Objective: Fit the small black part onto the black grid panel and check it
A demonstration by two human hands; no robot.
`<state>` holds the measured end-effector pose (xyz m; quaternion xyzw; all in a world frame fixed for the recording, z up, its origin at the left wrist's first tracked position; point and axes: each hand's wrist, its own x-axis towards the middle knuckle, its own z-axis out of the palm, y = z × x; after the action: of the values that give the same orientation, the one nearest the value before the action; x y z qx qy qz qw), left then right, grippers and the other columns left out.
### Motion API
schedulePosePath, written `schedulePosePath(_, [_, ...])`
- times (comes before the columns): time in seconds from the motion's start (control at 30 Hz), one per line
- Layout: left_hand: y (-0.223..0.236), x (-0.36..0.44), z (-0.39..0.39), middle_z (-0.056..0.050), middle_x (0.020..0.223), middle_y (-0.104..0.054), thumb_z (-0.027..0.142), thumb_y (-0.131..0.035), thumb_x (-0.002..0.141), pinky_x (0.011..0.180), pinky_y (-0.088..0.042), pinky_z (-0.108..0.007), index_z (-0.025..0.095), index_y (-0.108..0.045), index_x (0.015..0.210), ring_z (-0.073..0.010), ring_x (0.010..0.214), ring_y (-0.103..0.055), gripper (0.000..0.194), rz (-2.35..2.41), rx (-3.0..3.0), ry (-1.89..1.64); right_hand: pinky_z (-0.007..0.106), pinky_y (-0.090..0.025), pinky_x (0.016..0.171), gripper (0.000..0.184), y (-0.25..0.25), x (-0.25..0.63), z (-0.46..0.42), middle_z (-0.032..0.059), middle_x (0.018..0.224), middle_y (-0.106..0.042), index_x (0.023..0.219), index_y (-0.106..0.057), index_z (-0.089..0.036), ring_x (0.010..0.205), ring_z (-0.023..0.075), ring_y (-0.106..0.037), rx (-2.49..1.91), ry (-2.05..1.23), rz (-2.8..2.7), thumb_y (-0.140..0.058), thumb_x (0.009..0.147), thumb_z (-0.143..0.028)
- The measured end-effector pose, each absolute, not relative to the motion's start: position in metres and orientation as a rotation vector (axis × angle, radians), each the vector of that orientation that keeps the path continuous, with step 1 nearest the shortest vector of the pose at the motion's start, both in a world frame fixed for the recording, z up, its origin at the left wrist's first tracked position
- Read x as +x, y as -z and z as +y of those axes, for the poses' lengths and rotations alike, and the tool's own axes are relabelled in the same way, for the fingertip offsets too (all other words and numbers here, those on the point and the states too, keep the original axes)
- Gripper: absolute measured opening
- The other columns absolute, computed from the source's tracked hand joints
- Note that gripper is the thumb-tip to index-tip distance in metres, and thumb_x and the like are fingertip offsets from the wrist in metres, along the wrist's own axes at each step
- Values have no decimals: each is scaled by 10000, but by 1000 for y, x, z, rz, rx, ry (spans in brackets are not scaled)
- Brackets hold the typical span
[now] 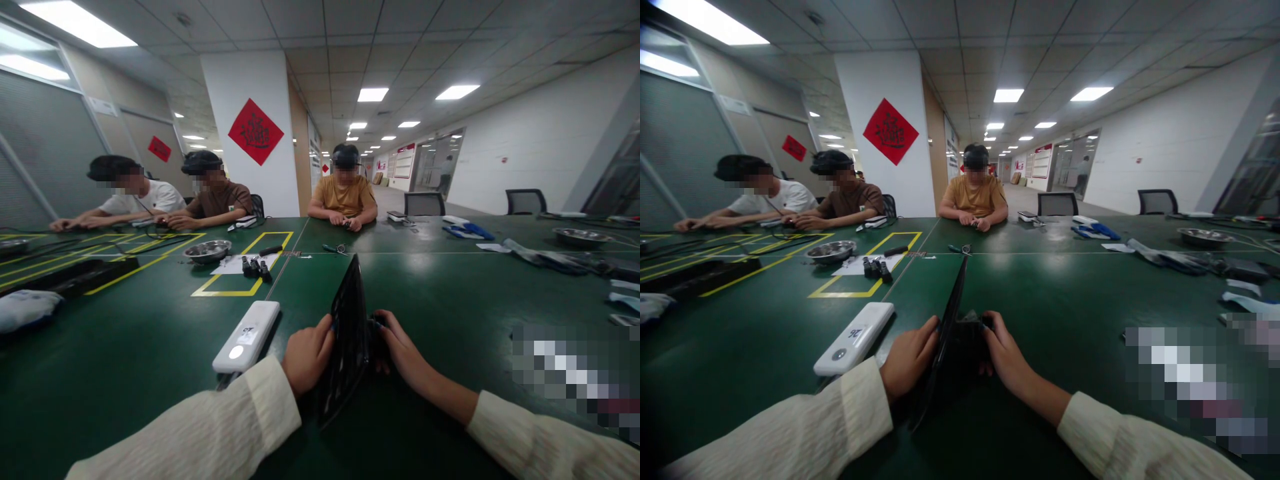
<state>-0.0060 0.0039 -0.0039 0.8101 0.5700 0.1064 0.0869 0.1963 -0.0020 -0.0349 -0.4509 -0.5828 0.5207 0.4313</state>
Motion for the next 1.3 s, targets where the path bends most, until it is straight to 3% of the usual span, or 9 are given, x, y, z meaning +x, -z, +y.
schedulePosePath(0.33, [-1, -4, 5, -46, 799, -667, 439, -198, 936, 686, -415, -255, 194, -589, 829, -191, 771, -624, 474, 1521, 2167, -594, 232, -376, 389, 507, 32, 196, -2, -50, 617, -546, 1157, -301, -205, 452, 128, -545, -1148, -1294, -1460, -352, 828, -587])
schedulePosePath(0.57, [4, -5, 8, -37, 807, -662, 387, -245, 906, 726, -431, -269, 191, -573, 787, -190, 797, -599, 401, 1461, 2083, -654, 223, -364, 376, 496, 33, 197, -1, -57, 588, -537, 1142, -306, -200, 434, 126, -532, -1153, -1290, -1459, -346, 824, -579])
schedulePosePath(0.77, [9, -5, 12, -24, 747, -608, 465, -251, 897, 662, -434, -265, 176, -529, 748, -182, 757, -567, 428, 1401, 1963, -699, 223, -370, 376, 461, 36, 198, 0, -56, 587, -537, 1139, -313, -197, 445, 131, -545, -1114, -1284, -1461, -340, 846, -552])
schedulePosePath(1.0, [5, -3, 6, 3, 765, -580, 382, -239, 925, 687, -412, -246, 222, -434, 858, -155, 738, -572, 261, 1505, 2059, -689, 229, -375, 382, 455, 33, 196, -1, -52, 602, -543, 1146, -314, -201, 450, 132, -549, -1139, -1285, -1455, -346, 843, -539])
schedulePosePath(1.3, [0, -3, 4, -22, 778, -631, 371, -200, 948, 657, -393, -246, 225, -486, 857, -176, 745, -617, 334, 1627, 2249, -486, 230, -380, 385, 430, 35, 198, 0, -51, 613, -543, 1149, -319, -206, 450, 130, -551, -1126, -1293, -1462, -346, 856, -519])
